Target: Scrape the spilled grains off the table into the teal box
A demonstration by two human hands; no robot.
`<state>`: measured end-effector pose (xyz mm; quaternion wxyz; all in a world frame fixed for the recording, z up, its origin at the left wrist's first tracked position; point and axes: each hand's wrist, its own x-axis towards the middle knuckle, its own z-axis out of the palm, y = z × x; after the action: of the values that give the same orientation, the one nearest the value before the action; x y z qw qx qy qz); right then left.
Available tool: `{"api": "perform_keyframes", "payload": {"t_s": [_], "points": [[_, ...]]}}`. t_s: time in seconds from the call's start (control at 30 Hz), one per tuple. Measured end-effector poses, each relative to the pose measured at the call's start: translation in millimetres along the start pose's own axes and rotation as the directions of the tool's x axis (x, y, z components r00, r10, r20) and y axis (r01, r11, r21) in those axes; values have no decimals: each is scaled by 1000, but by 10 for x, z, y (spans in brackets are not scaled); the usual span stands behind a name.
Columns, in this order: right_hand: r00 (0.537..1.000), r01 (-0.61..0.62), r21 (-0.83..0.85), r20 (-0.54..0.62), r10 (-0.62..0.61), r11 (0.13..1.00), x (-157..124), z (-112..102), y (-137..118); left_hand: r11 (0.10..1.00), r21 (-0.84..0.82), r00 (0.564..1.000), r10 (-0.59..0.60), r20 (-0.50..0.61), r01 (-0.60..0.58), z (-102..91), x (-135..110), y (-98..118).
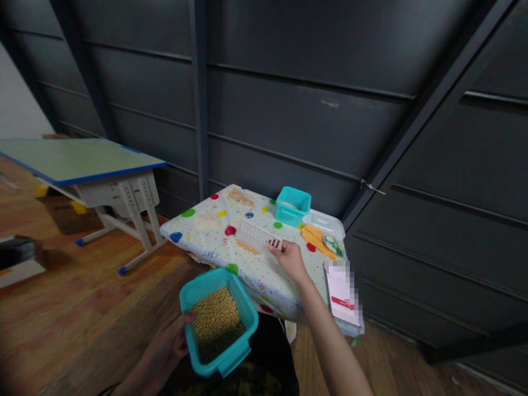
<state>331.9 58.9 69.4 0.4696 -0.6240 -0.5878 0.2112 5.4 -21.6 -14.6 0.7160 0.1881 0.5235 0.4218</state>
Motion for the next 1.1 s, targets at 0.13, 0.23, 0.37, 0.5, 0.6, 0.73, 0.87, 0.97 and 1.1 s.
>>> {"api": "perform_keyframes", "payload": {"t_s": [0.13, 0.23, 0.37, 0.5, 0.6, 0.73, 0.87, 0.97, 1.1], "points": [[1000, -14, 18, -14, 14, 1000, -64, 51, -2, 998, -67, 999, 11, 42, -9, -24, 51, -27], [999, -14, 28, -33, 14, 1000, -113, 99, -2, 996, -86, 999, 20, 26, -17, -25, 77, -40], [999, -12, 9, -43, 12, 1000, -187, 169, -20, 993, -105, 998, 53, 20, -51, -18, 85, -47], [997, 1, -9, -78, -1, 1000, -253, 244, -51, 992, -118, 999, 40, 21, -37, -2, 93, -52], [994, 12, -32, -107, -16, 999, -286, 288, -70, 989, -141, 999, 46, 0, -46, 43, 95, -58], [985, 40, -83, -164, -53, 996, -327, 311, -100, 980, -177, 996, 84, -26, -87, 134, 56, -55], [967, 42, -117, -246, -70, 992, -419, 266, -129, 976, -188, 994, 107, -11, -107, 214, -10, -37], [949, 17, -166, -308, -68, 986, -547, 179, -135, 976, -180, 993, 121, 3, -119, 240, -32, -44], [926, -22, -216, -373, -61, 976, -786, 61, -145, 974, -182, 990, 142, 23, -136, 252, -15, -73]]}}
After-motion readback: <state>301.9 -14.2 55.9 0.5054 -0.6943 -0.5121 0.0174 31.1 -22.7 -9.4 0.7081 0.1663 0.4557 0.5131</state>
